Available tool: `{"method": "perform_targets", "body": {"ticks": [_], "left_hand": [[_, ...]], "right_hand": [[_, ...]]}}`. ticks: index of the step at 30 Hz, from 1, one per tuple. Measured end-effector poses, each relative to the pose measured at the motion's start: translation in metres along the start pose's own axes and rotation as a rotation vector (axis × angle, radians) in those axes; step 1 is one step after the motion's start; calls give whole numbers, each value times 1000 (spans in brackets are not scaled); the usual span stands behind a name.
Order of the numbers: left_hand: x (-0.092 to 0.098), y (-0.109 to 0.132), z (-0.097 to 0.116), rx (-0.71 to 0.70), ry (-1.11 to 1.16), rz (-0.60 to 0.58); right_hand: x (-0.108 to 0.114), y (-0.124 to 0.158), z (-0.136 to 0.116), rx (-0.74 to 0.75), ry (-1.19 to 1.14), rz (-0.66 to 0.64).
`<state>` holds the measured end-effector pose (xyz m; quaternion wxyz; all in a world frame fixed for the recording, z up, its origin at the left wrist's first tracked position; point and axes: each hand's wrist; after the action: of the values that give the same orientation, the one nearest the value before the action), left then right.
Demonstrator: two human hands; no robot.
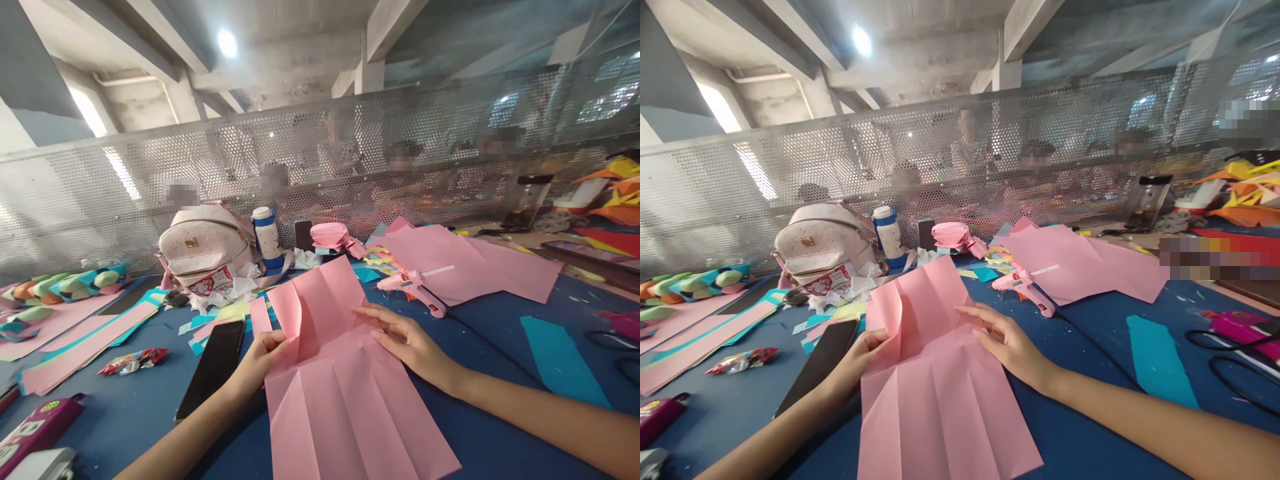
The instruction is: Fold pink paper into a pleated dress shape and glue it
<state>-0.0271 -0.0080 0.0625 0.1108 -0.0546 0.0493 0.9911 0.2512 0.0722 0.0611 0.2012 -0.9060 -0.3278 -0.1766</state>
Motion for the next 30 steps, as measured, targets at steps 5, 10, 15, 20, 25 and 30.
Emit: {"method": "perform_targets", "body": {"ticks": [5,10,15,20,25,30], "left_hand": [[0,0,-1,8,95,106],[4,-3,-3,13,326,101],[0,-1,-1,-76,397,-6],[-4,1,-2,-52,364,-37],[-2,1,-2,-56,330,-30],[-3,2,1,-22,300,9]], "right_hand": [[0,-4,4,35,-89,1],[1,-8,7,8,-115,62],[3,-8,12,25,-118,95],[3,-7,10,2,-99,121],[2,-6,3,-38,-115,112],[2,-6,2,-56,-141,85]]}}
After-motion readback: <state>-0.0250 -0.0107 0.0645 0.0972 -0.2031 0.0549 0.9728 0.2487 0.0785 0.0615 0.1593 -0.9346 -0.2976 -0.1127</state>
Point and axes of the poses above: each hand's wrist, its own y-axis away from the middle knuckle, its own x-axis out of the back of the hand, z = x × y, and after that the axes turned 6 degrees about -z, right-handed
